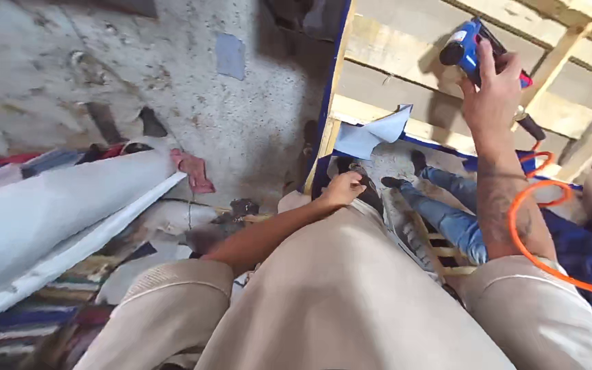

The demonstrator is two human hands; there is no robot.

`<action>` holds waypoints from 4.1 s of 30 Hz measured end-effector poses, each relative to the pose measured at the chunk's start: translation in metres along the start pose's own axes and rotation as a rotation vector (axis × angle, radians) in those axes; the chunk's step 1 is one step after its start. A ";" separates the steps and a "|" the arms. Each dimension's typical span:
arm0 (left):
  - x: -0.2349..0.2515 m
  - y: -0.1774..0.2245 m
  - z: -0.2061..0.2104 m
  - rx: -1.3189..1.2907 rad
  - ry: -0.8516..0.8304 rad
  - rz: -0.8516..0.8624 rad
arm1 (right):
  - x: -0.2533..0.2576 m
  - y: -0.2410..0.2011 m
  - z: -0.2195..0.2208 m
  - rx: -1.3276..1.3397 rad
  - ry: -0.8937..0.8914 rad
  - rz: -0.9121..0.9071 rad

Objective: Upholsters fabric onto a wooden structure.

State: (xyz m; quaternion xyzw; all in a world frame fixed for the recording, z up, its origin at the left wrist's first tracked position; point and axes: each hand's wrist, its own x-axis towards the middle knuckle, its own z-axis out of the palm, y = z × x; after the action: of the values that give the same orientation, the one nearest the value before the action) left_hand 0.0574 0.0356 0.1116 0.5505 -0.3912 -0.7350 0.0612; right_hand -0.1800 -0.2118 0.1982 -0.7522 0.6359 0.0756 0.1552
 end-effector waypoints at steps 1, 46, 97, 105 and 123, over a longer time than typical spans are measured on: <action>0.006 -0.014 0.013 -0.300 0.081 -0.136 | 0.013 0.025 0.026 0.032 0.178 -0.100; -0.036 -0.012 -0.026 0.507 0.770 0.074 | -0.095 -0.171 0.115 1.798 -0.365 0.403; -0.035 -0.027 -0.105 0.502 0.638 0.035 | -0.179 -0.117 0.125 0.288 -0.233 -0.374; -0.039 -0.029 -0.105 0.565 0.638 0.054 | -0.178 -0.139 0.117 0.174 -0.229 -0.311; -0.002 0.094 -0.086 0.934 0.481 0.097 | -0.163 -0.058 0.037 0.180 0.191 0.297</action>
State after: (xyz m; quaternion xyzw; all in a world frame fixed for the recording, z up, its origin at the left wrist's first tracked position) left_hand 0.0999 -0.0713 0.1656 0.6534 -0.6770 -0.3317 -0.0685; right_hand -0.1489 -0.0391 0.2218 -0.6369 0.7559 -0.0312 0.1482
